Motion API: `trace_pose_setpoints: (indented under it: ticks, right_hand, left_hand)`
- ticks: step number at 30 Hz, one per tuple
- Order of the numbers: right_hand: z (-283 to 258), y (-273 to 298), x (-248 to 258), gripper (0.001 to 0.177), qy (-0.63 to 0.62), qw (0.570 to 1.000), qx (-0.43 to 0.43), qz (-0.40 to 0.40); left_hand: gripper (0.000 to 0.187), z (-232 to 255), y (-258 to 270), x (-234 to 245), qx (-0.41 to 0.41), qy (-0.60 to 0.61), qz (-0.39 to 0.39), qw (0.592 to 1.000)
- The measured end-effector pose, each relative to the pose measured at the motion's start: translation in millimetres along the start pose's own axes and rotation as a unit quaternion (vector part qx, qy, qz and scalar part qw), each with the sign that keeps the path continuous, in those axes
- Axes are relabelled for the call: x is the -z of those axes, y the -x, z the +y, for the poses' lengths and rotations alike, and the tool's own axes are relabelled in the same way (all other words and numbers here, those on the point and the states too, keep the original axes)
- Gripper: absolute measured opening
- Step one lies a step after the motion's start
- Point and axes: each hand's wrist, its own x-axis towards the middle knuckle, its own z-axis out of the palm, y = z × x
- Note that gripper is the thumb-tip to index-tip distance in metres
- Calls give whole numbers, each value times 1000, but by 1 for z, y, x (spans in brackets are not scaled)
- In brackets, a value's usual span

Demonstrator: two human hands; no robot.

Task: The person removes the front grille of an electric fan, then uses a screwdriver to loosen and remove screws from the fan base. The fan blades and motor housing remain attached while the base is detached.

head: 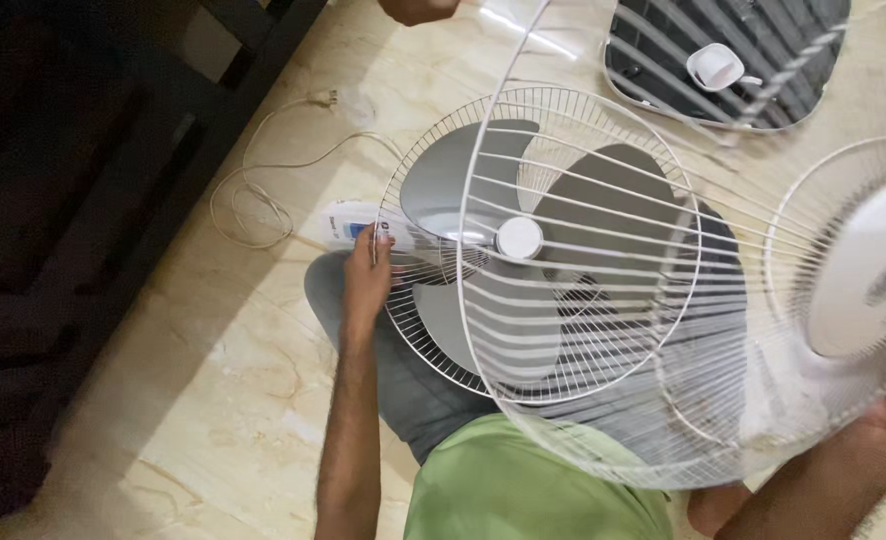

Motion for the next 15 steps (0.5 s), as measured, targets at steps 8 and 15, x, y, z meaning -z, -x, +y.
trace_pose_setpoints:
  ticks: [8,15]
  right_hand:
    - [20,-16,12,25,50,997,-45,46]
    - [40,-23,44,25,45,993,-56,97]
  left_hand:
    - [45,-3,-5,-5,-79,-6,-24,997]
    - [39,-22,-13,-17,-171,20,15,985]
